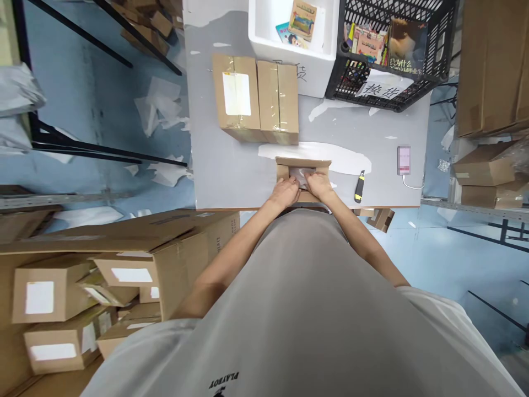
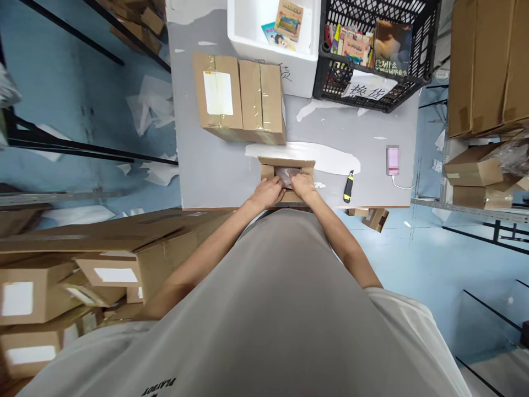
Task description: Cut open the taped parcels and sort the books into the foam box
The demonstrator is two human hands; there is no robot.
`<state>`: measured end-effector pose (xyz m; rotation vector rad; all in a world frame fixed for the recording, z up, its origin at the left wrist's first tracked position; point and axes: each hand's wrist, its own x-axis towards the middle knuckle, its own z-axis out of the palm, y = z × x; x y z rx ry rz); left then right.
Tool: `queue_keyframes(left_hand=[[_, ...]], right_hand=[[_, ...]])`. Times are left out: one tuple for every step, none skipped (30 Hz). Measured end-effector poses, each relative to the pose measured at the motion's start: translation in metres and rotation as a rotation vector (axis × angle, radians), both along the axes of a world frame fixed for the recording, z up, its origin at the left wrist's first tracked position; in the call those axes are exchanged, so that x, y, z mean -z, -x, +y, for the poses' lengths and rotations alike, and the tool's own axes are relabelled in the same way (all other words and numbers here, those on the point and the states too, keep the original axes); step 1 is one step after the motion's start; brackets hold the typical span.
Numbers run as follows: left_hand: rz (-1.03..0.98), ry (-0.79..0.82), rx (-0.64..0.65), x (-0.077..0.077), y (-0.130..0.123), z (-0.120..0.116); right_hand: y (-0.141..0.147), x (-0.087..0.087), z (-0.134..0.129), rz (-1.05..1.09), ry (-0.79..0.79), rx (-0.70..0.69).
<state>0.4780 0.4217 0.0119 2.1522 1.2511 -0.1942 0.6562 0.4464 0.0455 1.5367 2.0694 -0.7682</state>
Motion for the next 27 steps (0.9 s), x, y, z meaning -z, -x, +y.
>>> queue_keyframes(left_hand=[[0.028,-0.031,-0.008,0.000,0.004,0.000],[0.028,-0.064,-0.022,0.000,0.008,-0.001],[0.006,-0.093,-0.038,0.000,0.012,-0.002],[-0.028,-0.113,-0.048,0.000,0.015,-0.002],[-0.063,-0.121,-0.048,0.001,0.016,-0.002],[-0.091,-0.116,-0.035,0.002,0.016,0.000],[-0.107,-0.101,-0.011,0.004,0.015,0.002],[-0.109,-0.080,0.018,0.005,0.011,0.004],[-0.095,-0.057,0.045,0.006,0.008,0.007],[-0.073,-0.038,0.068,0.006,0.004,0.010],[-0.052,-0.027,0.084,0.005,0.000,0.012],[-0.041,-0.026,0.091,0.003,-0.002,0.013],[-0.043,-0.036,0.089,-0.001,-0.002,0.012],[-0.058,-0.055,0.076,-0.006,0.001,0.010],[-0.079,-0.078,0.053,-0.012,0.006,0.008],[-0.096,-0.103,0.020,-0.018,0.013,0.004],[-0.102,-0.126,-0.021,-0.024,0.021,0.001],[-0.093,-0.142,-0.060,-0.029,0.031,-0.002],[-0.071,-0.148,-0.091,-0.033,0.041,-0.004],[-0.042,-0.145,-0.114,-0.035,0.049,-0.005],[-0.011,-0.137,-0.129,-0.036,0.057,-0.004],[0.018,-0.125,-0.141,-0.035,0.062,-0.002],[0.044,-0.110,-0.152,-0.033,0.065,0.000],[0.068,-0.095,-0.164,-0.031,0.065,0.002],[0.092,-0.080,-0.176,-0.029,0.064,0.005],[0.117,-0.064,-0.186,-0.027,0.061,0.008],[0.141,-0.046,-0.194,-0.026,0.057,0.010]], right_hand=[[0.001,-0.003,-0.001,-0.015,-0.011,-0.007],[0.001,-0.005,-0.003,-0.019,-0.022,-0.013],[0.001,-0.008,-0.005,-0.016,-0.029,-0.020],[0.001,-0.010,-0.006,-0.011,-0.033,-0.025],[0.000,-0.011,-0.007,-0.010,-0.030,-0.030],[0.000,-0.012,-0.007,-0.013,-0.024,-0.036],[0.001,-0.013,-0.007,-0.019,-0.015,-0.040],[0.002,-0.015,-0.007,-0.027,-0.008,-0.043],[0.003,-0.016,-0.006,-0.036,-0.001,-0.042],[0.004,-0.018,-0.005,-0.044,0.004,-0.040],[0.004,-0.020,-0.005,-0.050,0.006,-0.037],[0.003,-0.024,-0.006,-0.052,0.002,-0.033],[0.002,-0.027,-0.007,-0.052,-0.007,-0.028],[-0.001,-0.032,-0.008,-0.050,-0.020,-0.018],[-0.005,-0.036,-0.010,-0.049,-0.034,-0.002],[-0.009,-0.040,-0.012,-0.048,-0.046,0.020],[-0.014,-0.044,-0.015,-0.050,-0.053,0.049],[-0.019,-0.047,-0.017,-0.054,-0.054,0.080],[-0.023,-0.049,-0.018,-0.061,-0.051,0.111],[-0.027,-0.050,-0.020,-0.068,-0.047,0.139],[-0.030,-0.050,-0.020,-0.075,-0.046,0.160],[-0.032,-0.050,-0.020,-0.079,-0.048,0.176],[-0.033,-0.049,-0.020,-0.079,-0.056,0.185],[-0.032,-0.050,-0.020,-0.075,-0.071,0.191],[-0.031,-0.050,-0.020,-0.065,-0.089,0.194],[-0.029,-0.052,-0.020,-0.051,-0.106,0.194],[-0.027,-0.054,-0.020,-0.034,-0.121,0.193]])
